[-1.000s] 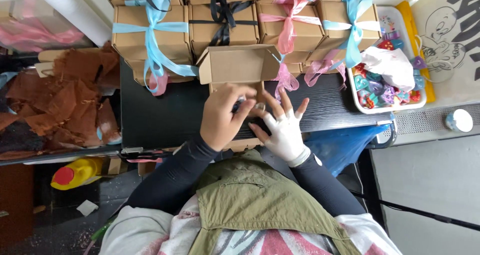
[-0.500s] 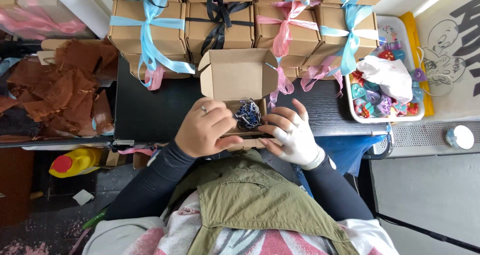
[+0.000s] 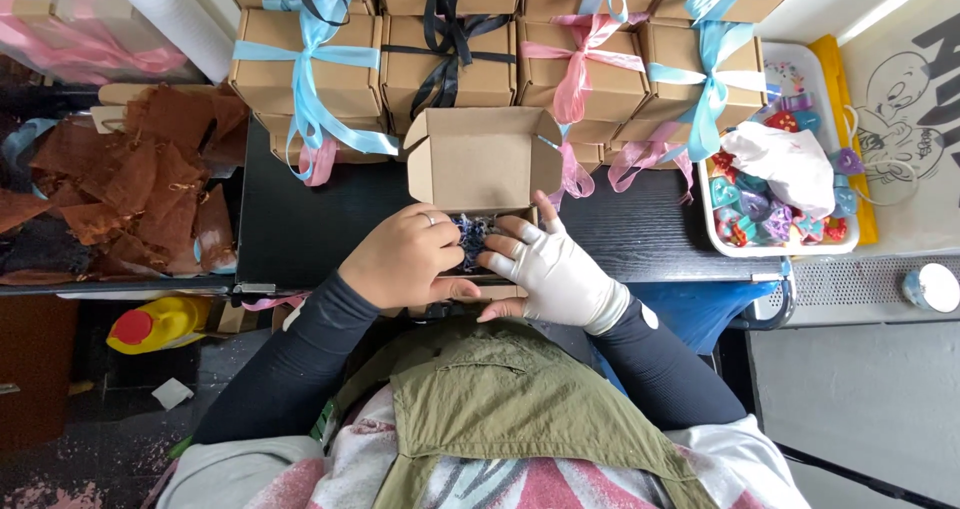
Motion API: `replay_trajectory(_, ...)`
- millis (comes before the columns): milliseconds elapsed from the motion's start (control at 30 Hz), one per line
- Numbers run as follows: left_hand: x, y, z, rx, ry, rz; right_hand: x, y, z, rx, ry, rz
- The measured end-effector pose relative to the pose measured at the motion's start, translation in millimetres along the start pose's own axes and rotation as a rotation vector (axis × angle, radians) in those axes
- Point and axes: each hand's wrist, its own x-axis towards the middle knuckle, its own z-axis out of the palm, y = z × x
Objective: Packaging heart-shaped wax melts into small gift boxes, adding shredded filler, and tying the boxes with black ribbons.
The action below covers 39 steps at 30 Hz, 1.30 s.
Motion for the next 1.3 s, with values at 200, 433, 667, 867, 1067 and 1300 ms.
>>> replay_trajectory(200,-5.6,3.0,-12.5,0.086,0.003,0.015,-9.2,4.5,-7.6,-0.084,-0.035,0.033)
replay_trajectory(433,-3.3,4.0,-10.4,0.140,0.100,-0.020,-12.3,12.2,-8.3,-0.020,0.133,0.054)
replay_trajectory(667,-8.0,-5.9,0.9,0.220,-0.066,-0.045,-1.7,9.5,-10.9,-0.056,-0.083,0.024)
replay_trajectory(867,-9.8,-2.7,-14.3,0.267,-0.067,-0.107,0.9,7.7,-29.1,-0.087,-0.163,0.114)
replay_trajectory(1067,-18.9,3.5,-2.5,0.331,0.071,-0.049,-3.1,7.0,-14.1,-0.029,0.044,0.098)
replay_trajectory(1300,-21.4,3.0,4.7,0.239,-0.083,-0.119,-3.7,3.7,-7.9,-0.059,-0.021,0.035)
